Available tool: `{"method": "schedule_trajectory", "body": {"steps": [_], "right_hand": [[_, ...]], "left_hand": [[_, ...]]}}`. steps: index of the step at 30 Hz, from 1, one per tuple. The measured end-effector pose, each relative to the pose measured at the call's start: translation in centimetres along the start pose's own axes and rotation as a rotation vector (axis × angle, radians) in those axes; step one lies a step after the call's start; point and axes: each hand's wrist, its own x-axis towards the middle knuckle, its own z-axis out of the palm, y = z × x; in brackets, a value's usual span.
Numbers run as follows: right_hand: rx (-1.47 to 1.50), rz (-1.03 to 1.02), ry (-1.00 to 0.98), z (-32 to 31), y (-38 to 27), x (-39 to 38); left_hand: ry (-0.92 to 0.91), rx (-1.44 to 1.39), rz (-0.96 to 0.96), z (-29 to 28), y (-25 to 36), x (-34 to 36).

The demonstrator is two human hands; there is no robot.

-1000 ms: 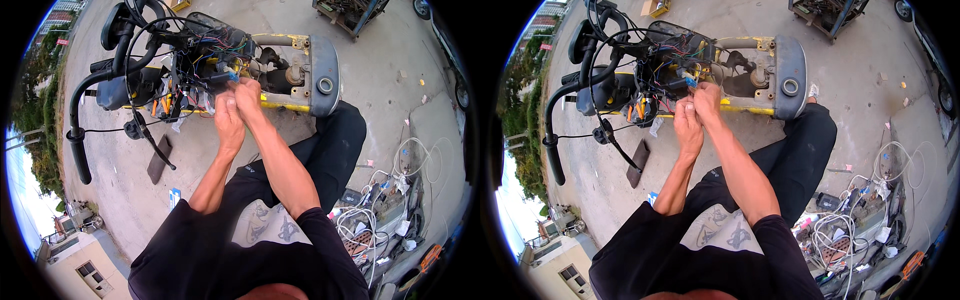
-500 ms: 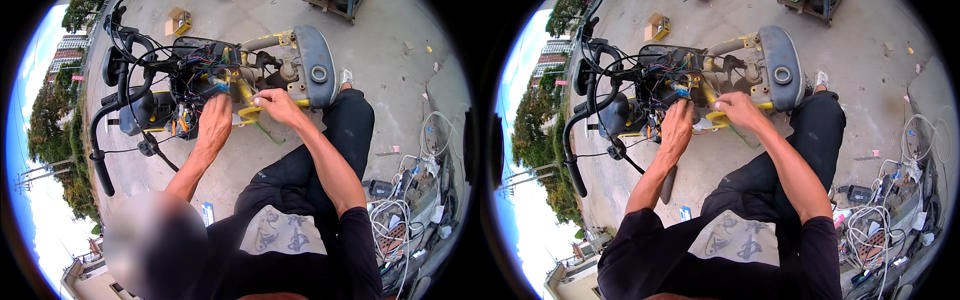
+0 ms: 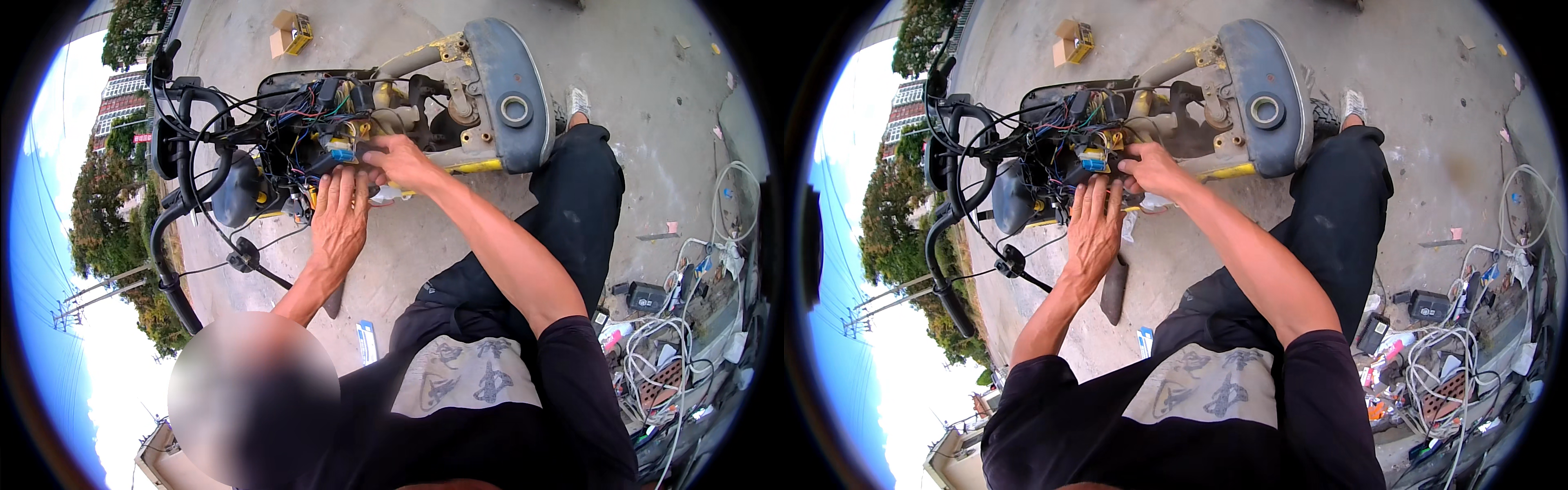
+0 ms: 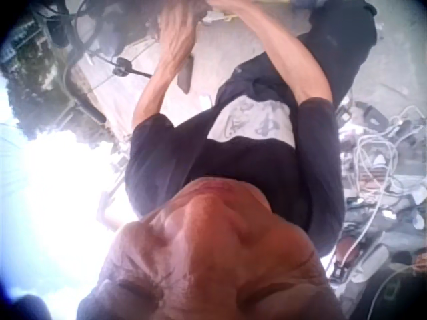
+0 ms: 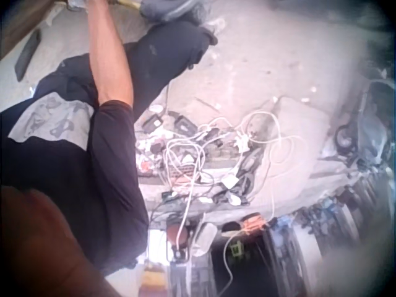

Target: The person walks to an electric scooter and works on its wiring. They strip the ends of wires, connect them to a blue connector block, and secure the connections with a yellow zip tie. The person then adjusts the handlebar grip and tests the throttle.

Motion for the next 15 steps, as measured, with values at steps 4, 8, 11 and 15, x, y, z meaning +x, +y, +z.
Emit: {"method": "schedule_trajectory", "body": {"steps": [4, 8, 11, 15], "right_hand": [[-0.086, -0.020, 0.079, -0.1, -0.4, 0.4], [-0.252, -0.149, 0.310, 1.8, -0.2, 0.9], [-0.275, -0.182, 0.334, 1.8, 0.4, 1.0], [-0.061, -0.051, 0.218, 0.2, -1.1, -0.1]], "left_hand": [[-0.089, -0.002, 0.035, -0.7, -0.2, 0.5], [-0.118, 0.090, 0.014, 0.0, -0.2, 2.1], [-0.107, 0.152, -0.006, 0.9, -0.4, 3.1], [-0.070, 0.031, 0.053, -0.2, -1.1, 3.4]]}}
